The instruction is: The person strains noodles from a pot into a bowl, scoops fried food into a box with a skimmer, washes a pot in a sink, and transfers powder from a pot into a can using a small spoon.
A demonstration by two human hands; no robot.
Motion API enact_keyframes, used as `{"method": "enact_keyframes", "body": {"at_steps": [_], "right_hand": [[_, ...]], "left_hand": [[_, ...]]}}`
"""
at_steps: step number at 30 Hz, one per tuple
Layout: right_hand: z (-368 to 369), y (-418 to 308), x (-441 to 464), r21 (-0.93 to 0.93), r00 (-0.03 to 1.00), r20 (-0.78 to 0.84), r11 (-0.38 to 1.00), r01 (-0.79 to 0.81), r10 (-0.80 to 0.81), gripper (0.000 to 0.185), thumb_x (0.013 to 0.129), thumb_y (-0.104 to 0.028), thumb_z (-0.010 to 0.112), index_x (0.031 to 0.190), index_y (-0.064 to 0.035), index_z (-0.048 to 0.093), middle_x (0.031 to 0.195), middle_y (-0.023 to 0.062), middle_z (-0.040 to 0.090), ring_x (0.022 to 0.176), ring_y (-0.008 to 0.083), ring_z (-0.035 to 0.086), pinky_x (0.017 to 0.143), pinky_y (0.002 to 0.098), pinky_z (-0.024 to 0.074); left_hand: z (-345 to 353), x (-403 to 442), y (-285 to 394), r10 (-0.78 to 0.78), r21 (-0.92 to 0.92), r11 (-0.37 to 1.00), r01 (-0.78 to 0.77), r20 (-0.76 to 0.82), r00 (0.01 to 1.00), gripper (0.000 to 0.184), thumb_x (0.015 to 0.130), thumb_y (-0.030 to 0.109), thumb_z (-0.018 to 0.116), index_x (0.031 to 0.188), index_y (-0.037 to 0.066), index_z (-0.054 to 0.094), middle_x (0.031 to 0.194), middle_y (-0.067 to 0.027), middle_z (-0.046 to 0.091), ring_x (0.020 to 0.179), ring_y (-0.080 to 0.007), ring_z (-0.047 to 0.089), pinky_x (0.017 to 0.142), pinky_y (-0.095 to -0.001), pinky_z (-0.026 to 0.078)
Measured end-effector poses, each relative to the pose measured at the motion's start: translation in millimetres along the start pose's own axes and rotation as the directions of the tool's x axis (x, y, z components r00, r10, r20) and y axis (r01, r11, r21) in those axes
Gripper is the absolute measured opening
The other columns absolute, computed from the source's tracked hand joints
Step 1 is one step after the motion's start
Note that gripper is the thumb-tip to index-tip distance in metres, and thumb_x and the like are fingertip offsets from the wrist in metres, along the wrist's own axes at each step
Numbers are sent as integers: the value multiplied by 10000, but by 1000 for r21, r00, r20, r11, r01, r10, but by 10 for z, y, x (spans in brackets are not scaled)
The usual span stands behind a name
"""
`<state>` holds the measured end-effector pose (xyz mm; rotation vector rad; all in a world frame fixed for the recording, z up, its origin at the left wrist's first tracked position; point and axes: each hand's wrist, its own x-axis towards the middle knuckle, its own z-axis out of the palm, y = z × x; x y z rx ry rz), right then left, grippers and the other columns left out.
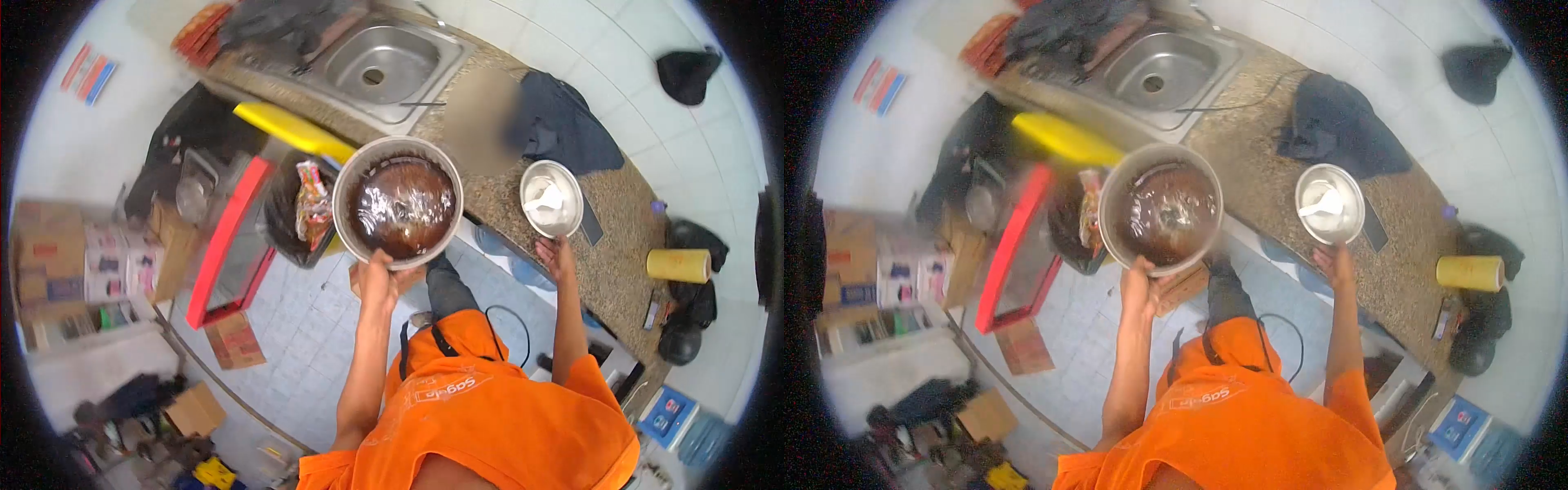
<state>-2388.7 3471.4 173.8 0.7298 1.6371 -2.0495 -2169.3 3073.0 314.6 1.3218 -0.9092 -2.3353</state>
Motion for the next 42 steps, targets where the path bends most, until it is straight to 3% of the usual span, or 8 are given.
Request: {"method": "enact_keyframes", "body": {"at_steps": [3,5,11,15,26,27,37,42], "right_hand": [[-79,207,339,-156,949,122,939,307,-290,428,1026,-191,456,1359,70,394,1292,238,516,1076,305,619,912,360,572],[-34,221,222,48,978,91,982,183,-187,438,1024,-187,457,1348,100,390,1278,228,524,1070,304,619,900,375,583],[509,669,-531,-414,980,86,888,199,-180,452,958,-253,551,1283,57,500,1145,137,593,934,234,629,770,369,590],[1315,1138,-1033,-669,924,381,687,283,-10,384,951,-240,565,1221,33,544,1068,130,635,827,211,661,608,328,592],[5743,4508,-3471,-748,575,659,509,427,485,160,905,-151,531,899,1,580,780,69,594,620,150,587,564,351,602],[6197,4863,-3445,-661,427,708,315,681,562,187,913,-153,526,965,10,603,812,71,618,658,171,613,586,356,601],[10165,8234,-6594,-425,-33,793,590,687,609,261,884,-111,535,1036,87,611,840,146,679,638,207,670,549,352,619],[11496,9360,-7678,-579,44,745,612,538,666,280,886,-115,524,1055,97,594,835,149,660,606,225,669,480,344,608]], "left_hand": [[-927,-550,-436,9,-106,994,-12,-27,1000,320,835,-4,396,1148,-75,396,1148,-223,499,919,-392,640,727,-577,610],[-1478,-865,-683,-36,-189,982,13,-117,992,390,832,-6,388,1212,-93,371,1178,-236,501,905,-396,648,704,-566,616],[-2989,-1761,-779,-53,-441,884,-153,-422,905,282,845,-6,404,1116,-73,446,1081,-229,559,869,-381,658,669,-544,623],[-3942,-2025,-898,-22,-564,753,-339,-536,844,237,863,11,421,1087,-49,471,1064,-217,574,905,-358,656,724,-545,614],[-6964,-2368,-238,-45,-492,567,-661,-819,572,359,826,-5,422,1171,-88,475,1213,-225,550,1106,-373,588,922,-585,535],[-7292,-2354,-316,-49,-512,460,-725,-830,555,314,806,-5,427,1097,-92,506,1060,-185,587,885,-352,662,738,-529,609],[-9957,-2083,1656,-153,-311,259,-914,-948,279,460,754,-7,473,1210,-66,481,1191,-195,563,1018,-354,628,791,-505,606],[-11542,-1816,3060,-216,-294,246,-924,-946,243,653,728,-57,486,1356,74,364,1174,-116,501,928,-304,613,727,-435,625]]}}
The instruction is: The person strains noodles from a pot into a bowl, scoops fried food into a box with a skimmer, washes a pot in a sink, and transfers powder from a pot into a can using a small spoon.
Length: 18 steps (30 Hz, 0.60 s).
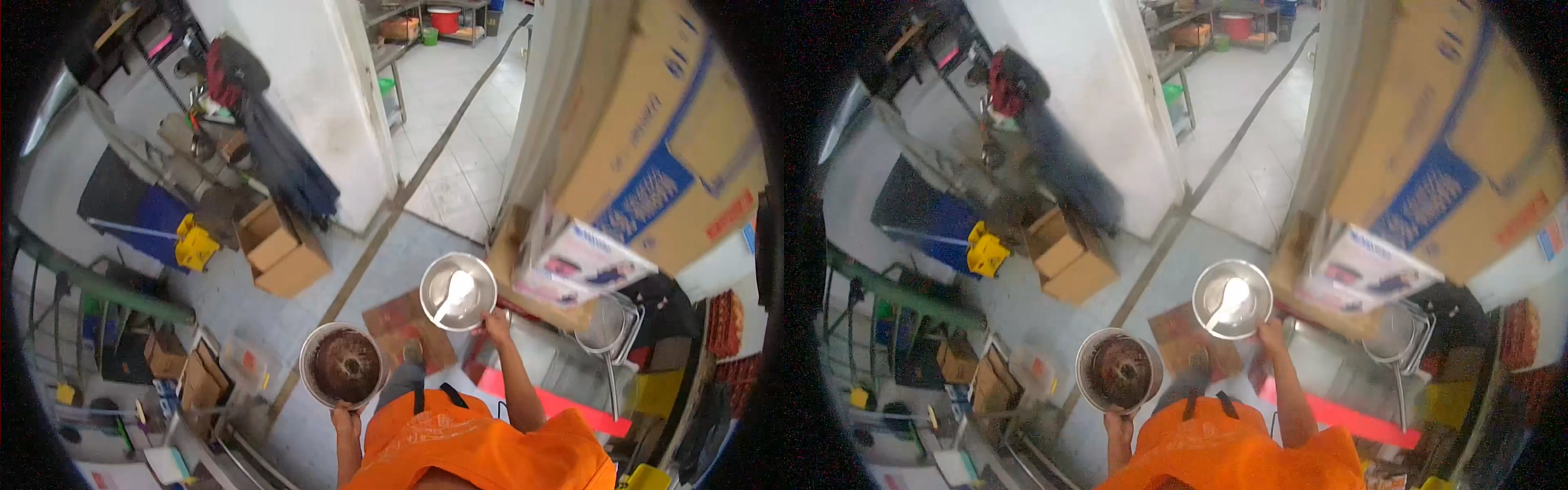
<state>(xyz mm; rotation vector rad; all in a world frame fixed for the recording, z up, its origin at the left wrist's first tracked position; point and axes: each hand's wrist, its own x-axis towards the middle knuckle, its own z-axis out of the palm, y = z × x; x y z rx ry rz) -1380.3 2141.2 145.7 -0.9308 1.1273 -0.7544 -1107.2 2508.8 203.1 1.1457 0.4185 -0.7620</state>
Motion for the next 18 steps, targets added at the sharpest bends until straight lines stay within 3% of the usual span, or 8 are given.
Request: {"method": "enact_keyframes", "body": {"at_steps": [2,6,9,11,13,16,17,18], "right_hand": [[256,-456,502,80,995,-63,995,-68,73,287,879,-116,531,1056,103,590,820,159,647,606,240,669,476,351,606],[387,-977,1716,-78,983,-165,992,-96,82,296,868,-127,548,1065,92,580,815,165,642,599,251,666,470,361,601],[369,-1385,2741,-38,982,-172,995,-89,81,297,867,-134,555,1054,97,571,798,171,642,584,255,667,451,368,587],[341,-1645,3292,-32,965,-238,992,-121,110,284,874,-141,553,1035,91,589,785,171,649,571,256,668,435,375,573],[164,-1942,4342,-11,962,-249,992,-122,115,282,885,-161,556,1042,60,635,807,164,666,573,259,667,436,383,568],[-9,-2457,5948,-111,932,-306,965,-236,193,301,886,-175,571,1080,45,638,831,150,667,600,253,669,453,372,579],[-140,-2651,6394,-546,970,-188,837,27,-154,317,888,-169,580,1099,66,612,815,140,650,606,248,667,462,359,589],[-94,-3012,6772,-388,978,-197,921,-19,-63,307,889,-164,577,1084,70,611,809,138,646,604,246,665,462,357,590]], "left_hand": [[782,500,128,-32,3,999,32,85,996,579,753,-53,470,1316,56,389,1185,-150,496,978,-332,605,759,-479,628],[2138,1768,264,-142,105,985,139,16,990,340,762,-46,470,1100,-43,430,1136,-168,512,964,-340,603,767,-536,609],[2982,3095,152,-210,177,965,192,85,974,452,705,-45,507,1156,-43,470,1152,-146,536,977,-337,598,824,-537,582],[3795,3213,236,-211,182,966,186,129,969,474,709,-37,508,1183,-35,484,1171,-146,541,997,-339,596,845,-528,573],[5112,3340,166,-122,199,977,78,221,968,500,719,-29,508,1218,4,497,1205,-149,540,1036,-351,589,863,-534,562],[6581,3935,148,-205,222,959,174,126,970,596,740,-48,467,1320,83,419,1207,-146,528,1032,-339,591,769,-546,590],[6923,4158,160,-211,220,960,174,158,965,600,743,-50,462,1325,84,409,1198,-145,529,1020,-333,595,750,-535,596],[7266,4454,113,-221,215,960,179,189,957,604,745,-52,457,1330,85,398,1189,-143,531,1008,-326,599,731,-524,601]]}}
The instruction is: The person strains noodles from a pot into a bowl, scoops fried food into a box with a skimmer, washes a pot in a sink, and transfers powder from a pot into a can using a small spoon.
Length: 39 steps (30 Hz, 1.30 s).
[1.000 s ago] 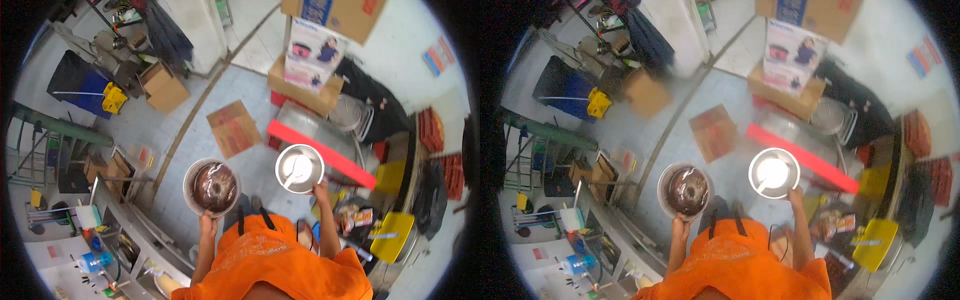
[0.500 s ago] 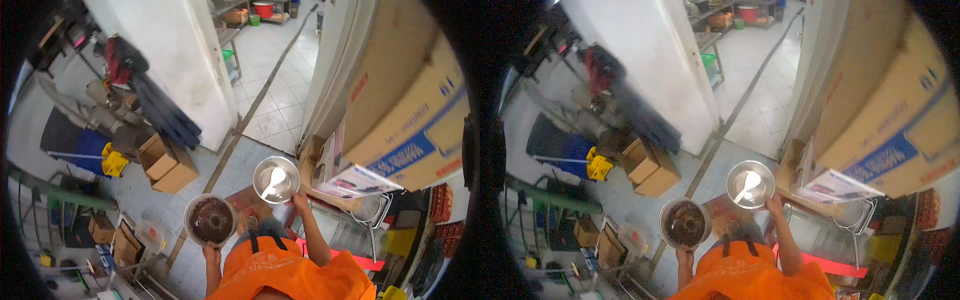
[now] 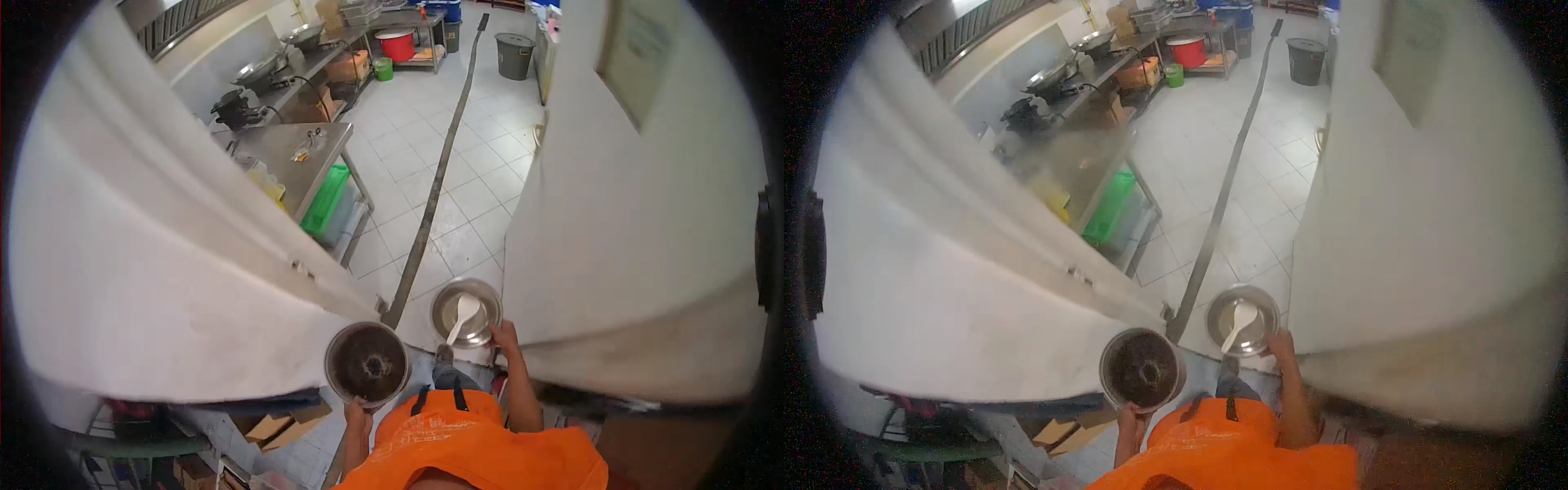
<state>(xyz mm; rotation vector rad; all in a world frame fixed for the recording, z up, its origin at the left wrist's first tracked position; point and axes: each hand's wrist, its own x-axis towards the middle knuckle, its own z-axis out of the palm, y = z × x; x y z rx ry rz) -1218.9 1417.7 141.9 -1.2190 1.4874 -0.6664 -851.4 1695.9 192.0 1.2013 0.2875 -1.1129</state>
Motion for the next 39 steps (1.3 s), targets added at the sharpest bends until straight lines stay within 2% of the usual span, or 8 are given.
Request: {"method": "enact_keyframes", "body": {"at_steps": [2,11,17,23,27,33,34,39], "right_hand": [[-100,-1034,684,292,986,82,943,-163,145,287,891,-155,572,1056,77,609,798,135,639,601,242,662,462,354,592],[-548,-2469,4150,271,998,-69,962,11,8,238,900,-167,549,955,60,597,729,109,606,560,209,634,476,361,577],[-942,-2473,5273,357,895,-319,914,-191,311,160,809,-82,502,860,65,541,703,118,568,553,253,627,487,396,603],[-984,-2276,6458,523,754,-444,823,-222,485,376,821,-113,544,1091,148,536,889,193,659,603,255,667,469,367,594],[-647,-2981,7837,578,662,-521,793,-190,538,265,835,-189,614,934,56,584,731,96,624,487,221,608,439,340,564],[-635,-3976,10968,343,812,-414,897,-279,411,247,867,-214,602,758,-3,534,627,59,534,471,177,561,435,335,515],[-540,-4401,11449,354,843,-382,902,-246,380,460,909,-287,612,1032,151,546,961,164,602,693,236,639,495,338,539],[-130,-6169,14122,307,955,-216,942,-131,204,327,876,-126,524,1095,116,543,823,114,594,582,246,649,519,369,610]], "left_hand": [[558,602,103,-26,-38,999,28,57,998,606,746,-55,455,1331,87,390,1165,-141,537,975,-315,609,702,-503,610],[4000,3310,851,-81,102,992,71,91,993,490,745,-37,495,1233,-3,461,986,-133,593,805,-300,640,634,-461,611],[6339,4827,1687,-136,127,987,103,289,948,463,736,-21,478,1199,-19,488,968,-160,604,824,-331,642,662,-493,612],[8410,6500,2483,-65,139,990,16,357,932,467,726,-12,471,1192,-6,500,1047,-154,606,911,-336,636,685,-529,609],[9478,7670,2922,-44,164,987,-8,312,949,452,737,11,479,1186,-31,499,1091,-164,603,930,-361,644,710,-547,605],[11081,8963,3665,20,106,993,-47,240,971,438,743,54,494,1164,-66,494,1092,-213,591,885,-382,657,691,-544,612],[11240,9230,3702,22,99,994,-45,226,974,438,745,60,493,1164,-66,493,1089,-216,592,882,-377,661,683,-539,615],[12478,10254,4341,61,32,997,-71,240,969,458,736,37,480,1181,-69,483,1129,-231,587,895,-367,671,672,-525,626]]}}
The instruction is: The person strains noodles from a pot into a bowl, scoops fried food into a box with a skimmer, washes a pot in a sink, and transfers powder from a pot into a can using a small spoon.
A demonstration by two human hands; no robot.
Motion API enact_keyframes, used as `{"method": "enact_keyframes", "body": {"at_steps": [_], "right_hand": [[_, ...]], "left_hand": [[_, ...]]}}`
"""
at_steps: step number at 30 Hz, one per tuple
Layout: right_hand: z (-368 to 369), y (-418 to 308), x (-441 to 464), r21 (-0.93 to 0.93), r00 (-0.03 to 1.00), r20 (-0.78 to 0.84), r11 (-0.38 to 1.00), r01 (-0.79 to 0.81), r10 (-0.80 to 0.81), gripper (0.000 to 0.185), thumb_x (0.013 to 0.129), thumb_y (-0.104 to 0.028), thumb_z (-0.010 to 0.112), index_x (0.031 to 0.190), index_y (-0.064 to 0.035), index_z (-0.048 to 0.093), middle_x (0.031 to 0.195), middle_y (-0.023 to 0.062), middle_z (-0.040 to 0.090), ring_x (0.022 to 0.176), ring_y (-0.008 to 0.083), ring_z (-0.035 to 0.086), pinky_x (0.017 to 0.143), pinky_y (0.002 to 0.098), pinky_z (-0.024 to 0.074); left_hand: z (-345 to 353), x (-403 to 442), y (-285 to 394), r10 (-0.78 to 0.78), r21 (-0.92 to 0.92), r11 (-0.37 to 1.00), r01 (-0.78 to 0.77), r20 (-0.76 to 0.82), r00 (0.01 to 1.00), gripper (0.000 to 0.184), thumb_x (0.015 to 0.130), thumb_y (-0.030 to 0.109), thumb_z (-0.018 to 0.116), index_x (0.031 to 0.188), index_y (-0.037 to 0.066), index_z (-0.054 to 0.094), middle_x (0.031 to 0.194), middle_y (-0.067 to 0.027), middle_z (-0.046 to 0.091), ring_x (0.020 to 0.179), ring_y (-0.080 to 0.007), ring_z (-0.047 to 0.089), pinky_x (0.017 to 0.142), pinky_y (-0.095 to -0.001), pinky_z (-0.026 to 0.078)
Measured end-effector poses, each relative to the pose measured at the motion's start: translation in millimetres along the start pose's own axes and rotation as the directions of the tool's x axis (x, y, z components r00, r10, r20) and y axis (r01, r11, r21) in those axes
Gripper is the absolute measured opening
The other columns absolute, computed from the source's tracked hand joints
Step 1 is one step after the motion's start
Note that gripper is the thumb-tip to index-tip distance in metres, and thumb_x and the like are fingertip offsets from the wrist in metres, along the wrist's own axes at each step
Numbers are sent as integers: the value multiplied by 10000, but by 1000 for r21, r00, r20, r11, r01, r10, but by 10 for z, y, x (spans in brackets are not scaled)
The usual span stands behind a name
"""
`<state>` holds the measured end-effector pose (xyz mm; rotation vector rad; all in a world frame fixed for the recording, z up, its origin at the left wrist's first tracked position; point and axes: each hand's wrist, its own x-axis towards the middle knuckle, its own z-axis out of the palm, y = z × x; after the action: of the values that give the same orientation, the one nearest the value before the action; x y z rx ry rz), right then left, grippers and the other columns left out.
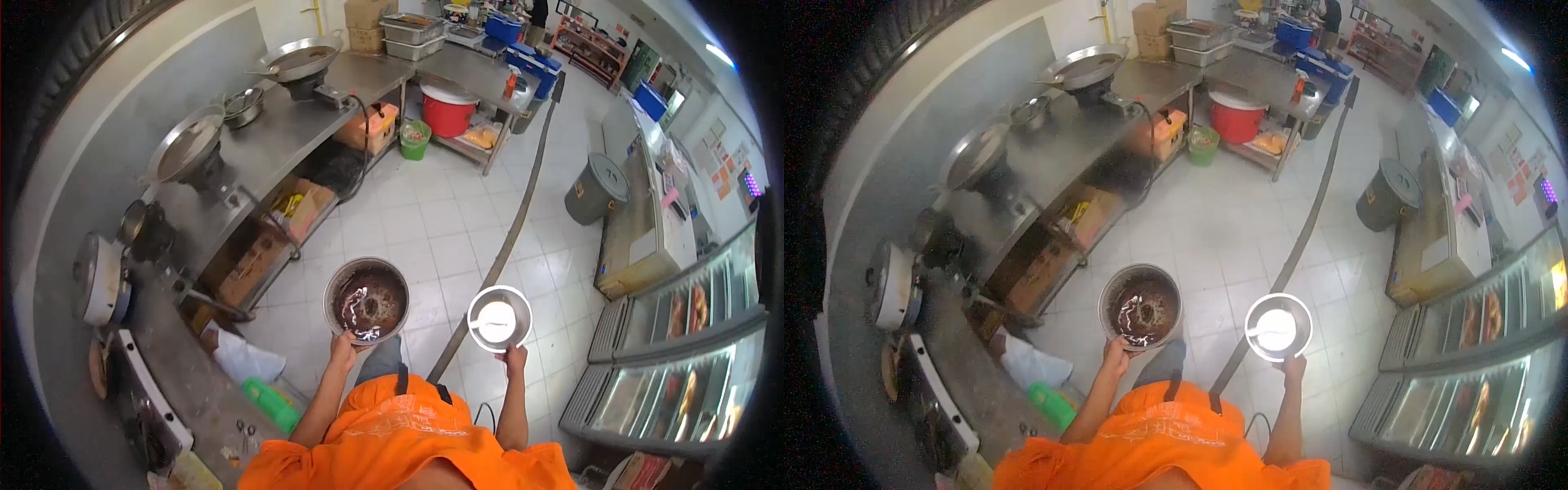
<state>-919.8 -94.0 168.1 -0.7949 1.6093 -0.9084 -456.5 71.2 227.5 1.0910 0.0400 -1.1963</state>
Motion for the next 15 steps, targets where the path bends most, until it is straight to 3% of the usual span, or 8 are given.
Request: {"method": "enact_keyframes", "body": {"at_steps": [2,6,9,11,12,13,15], "right_hand": [[612,-728,576,6,994,65,996,87,-87,288,877,-141,543,1018,109,571,718,75,553,516,202,585,519,352,603],[1529,-1391,1562,86,978,147,987,138,-149,240,879,-157,559,925,76,588,640,56,524,485,169,540,494,341,576],[2081,-1562,2314,30,997,79,999,19,-21,177,883,-153,550,831,15,565,630,40,513,491,148,528,492,353,564],[2513,-2038,2394,122,999,38,992,-7,2,162,885,-147,539,851,10,558,651,43,524,495,152,533,485,356,565],[2524,-2031,2649,60,994,107,997,-46,40,170,889,-146,533,876,23,541,684,59,543,502,167,551,491,356,578],[2628,-2119,2768,32,995,68,997,-74,71,174,892,-148,534,875,25,533,689,64,545,506,171,556,494,355,582],[2887,-2325,3071,-11,993,-1,993,-116,116,184,899,-151,534,873,30,516,699,74,547,512,178,564,502,355,591]], "left_hand": [[193,813,91,-49,-48,998,47,-36,998,460,739,37,479,1188,-59,482,1132,-215,588,926,-361,662,687,-524,624],[801,2088,688,-63,-47,997,57,-132,989,477,742,41,487,1217,-13,484,1131,-181,580,963,-348,641,712,-512,618],[1439,2903,1135,-17,-52,999,10,-135,991,483,753,41,492,1235,11,483,1107,-152,589,921,-319,647,681,-517,609],[1580,3748,1218,45,-63,996,-56,-163,985,502,757,32,482,1258,8,466,1123,-165,591,949,-339,650,682,-516,613],[1737,4053,1419,-55,-41,998,49,-161,985,498,763,25,472,1261,6,463,1115,-165,595,965,-337,650,687,-518,613],[1964,4306,1622,-12,-54,999,8,-90,996,490,764,28,475,1253,9,466,1116,-160,597,969,-327,648,711,-517,615],[2414,4827,1970,47,-59,997,-56,-150,988,468,760,28,473,1228,10,471,1107,-163,592,964,-334,642,730,-531,614]]}}
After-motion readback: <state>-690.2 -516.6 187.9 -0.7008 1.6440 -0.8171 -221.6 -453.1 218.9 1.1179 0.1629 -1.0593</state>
